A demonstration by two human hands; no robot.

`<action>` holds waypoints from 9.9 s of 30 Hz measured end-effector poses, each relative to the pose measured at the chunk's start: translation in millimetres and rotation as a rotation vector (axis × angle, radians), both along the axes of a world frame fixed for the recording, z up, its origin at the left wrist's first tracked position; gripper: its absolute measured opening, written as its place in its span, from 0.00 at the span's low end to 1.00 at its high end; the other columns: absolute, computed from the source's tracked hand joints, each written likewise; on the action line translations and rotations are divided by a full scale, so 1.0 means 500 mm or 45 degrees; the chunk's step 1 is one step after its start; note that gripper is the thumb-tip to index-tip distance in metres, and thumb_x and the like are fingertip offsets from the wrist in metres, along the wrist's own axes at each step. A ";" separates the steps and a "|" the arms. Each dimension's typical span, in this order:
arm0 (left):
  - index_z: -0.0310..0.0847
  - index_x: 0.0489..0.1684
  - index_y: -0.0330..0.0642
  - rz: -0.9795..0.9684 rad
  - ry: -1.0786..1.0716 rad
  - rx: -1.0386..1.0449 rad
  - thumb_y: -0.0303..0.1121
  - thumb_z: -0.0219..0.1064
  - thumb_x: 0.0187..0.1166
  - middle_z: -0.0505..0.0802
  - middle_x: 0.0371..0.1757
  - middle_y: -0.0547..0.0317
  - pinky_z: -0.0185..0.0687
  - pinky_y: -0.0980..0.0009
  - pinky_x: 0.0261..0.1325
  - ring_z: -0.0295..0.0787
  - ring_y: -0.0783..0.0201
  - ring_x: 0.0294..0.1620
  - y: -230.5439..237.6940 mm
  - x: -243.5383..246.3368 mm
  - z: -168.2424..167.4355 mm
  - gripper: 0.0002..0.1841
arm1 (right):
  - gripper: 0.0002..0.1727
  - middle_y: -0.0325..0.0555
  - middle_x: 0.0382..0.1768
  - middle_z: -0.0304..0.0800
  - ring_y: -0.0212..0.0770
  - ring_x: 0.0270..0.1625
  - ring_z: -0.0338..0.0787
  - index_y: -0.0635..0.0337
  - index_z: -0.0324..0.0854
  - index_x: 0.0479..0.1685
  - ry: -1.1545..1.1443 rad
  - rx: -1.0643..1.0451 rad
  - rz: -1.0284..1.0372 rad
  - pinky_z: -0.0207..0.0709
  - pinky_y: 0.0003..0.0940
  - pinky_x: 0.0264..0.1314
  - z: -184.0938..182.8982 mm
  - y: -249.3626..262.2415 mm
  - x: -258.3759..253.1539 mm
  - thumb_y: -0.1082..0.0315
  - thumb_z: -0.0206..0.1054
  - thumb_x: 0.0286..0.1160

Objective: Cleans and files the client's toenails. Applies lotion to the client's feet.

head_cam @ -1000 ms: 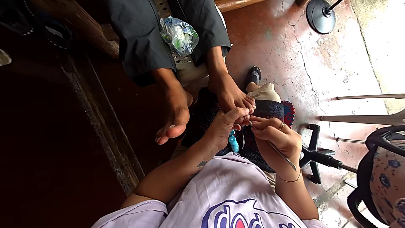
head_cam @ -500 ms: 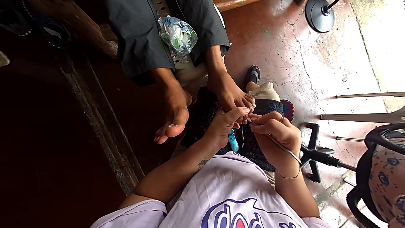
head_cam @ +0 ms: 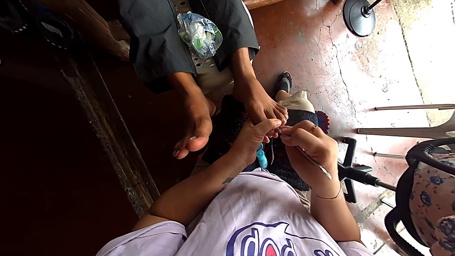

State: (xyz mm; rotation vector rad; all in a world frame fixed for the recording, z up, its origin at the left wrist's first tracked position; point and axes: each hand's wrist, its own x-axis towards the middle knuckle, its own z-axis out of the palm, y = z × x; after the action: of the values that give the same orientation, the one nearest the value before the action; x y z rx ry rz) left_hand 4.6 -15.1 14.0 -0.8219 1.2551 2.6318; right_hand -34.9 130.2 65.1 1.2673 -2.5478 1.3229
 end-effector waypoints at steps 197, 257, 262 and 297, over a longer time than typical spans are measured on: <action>0.88 0.34 0.47 0.017 0.037 0.061 0.34 0.63 0.82 0.91 0.30 0.64 0.84 0.78 0.39 0.87 0.73 0.32 -0.002 0.007 0.000 0.08 | 0.08 0.54 0.46 0.94 0.43 0.57 0.95 0.62 0.83 0.25 0.338 -0.198 -0.248 0.90 0.30 0.53 -0.079 -0.008 0.058 0.79 0.68 0.70; 0.87 0.35 0.47 0.024 0.018 0.101 0.31 0.63 0.82 0.91 0.30 0.63 0.84 0.81 0.34 0.87 0.74 0.30 -0.003 0.008 -0.004 0.07 | 0.07 0.47 0.44 0.92 0.35 0.47 0.93 0.63 0.84 0.25 -0.306 -0.459 -0.234 0.90 0.26 0.45 -0.056 0.004 0.027 0.83 0.73 0.63; 0.87 0.36 0.47 0.019 0.020 0.096 0.31 0.63 0.81 0.90 0.30 0.64 0.83 0.81 0.35 0.87 0.74 0.31 -0.003 0.008 -0.005 0.06 | 0.08 0.47 0.43 0.92 0.36 0.46 0.93 0.62 0.84 0.25 -0.389 -0.509 -0.214 0.90 0.27 0.44 -0.063 0.006 0.019 0.84 0.73 0.61; 0.88 0.33 0.48 -0.001 0.067 0.114 0.31 0.61 0.81 0.92 0.30 0.64 0.84 0.80 0.36 0.87 0.74 0.30 -0.010 0.011 -0.009 0.09 | 0.09 0.45 0.40 0.95 0.39 0.43 0.96 0.55 0.88 0.32 -1.041 -0.727 -0.023 0.93 0.37 0.50 -0.059 0.038 -0.019 0.80 0.78 0.62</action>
State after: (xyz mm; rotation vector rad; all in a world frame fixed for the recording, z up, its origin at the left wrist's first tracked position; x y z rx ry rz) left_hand 10.2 -20.4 9.6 -0.7433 1.1396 2.7034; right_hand -44.3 149.1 35.4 0.6591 -2.1808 2.7221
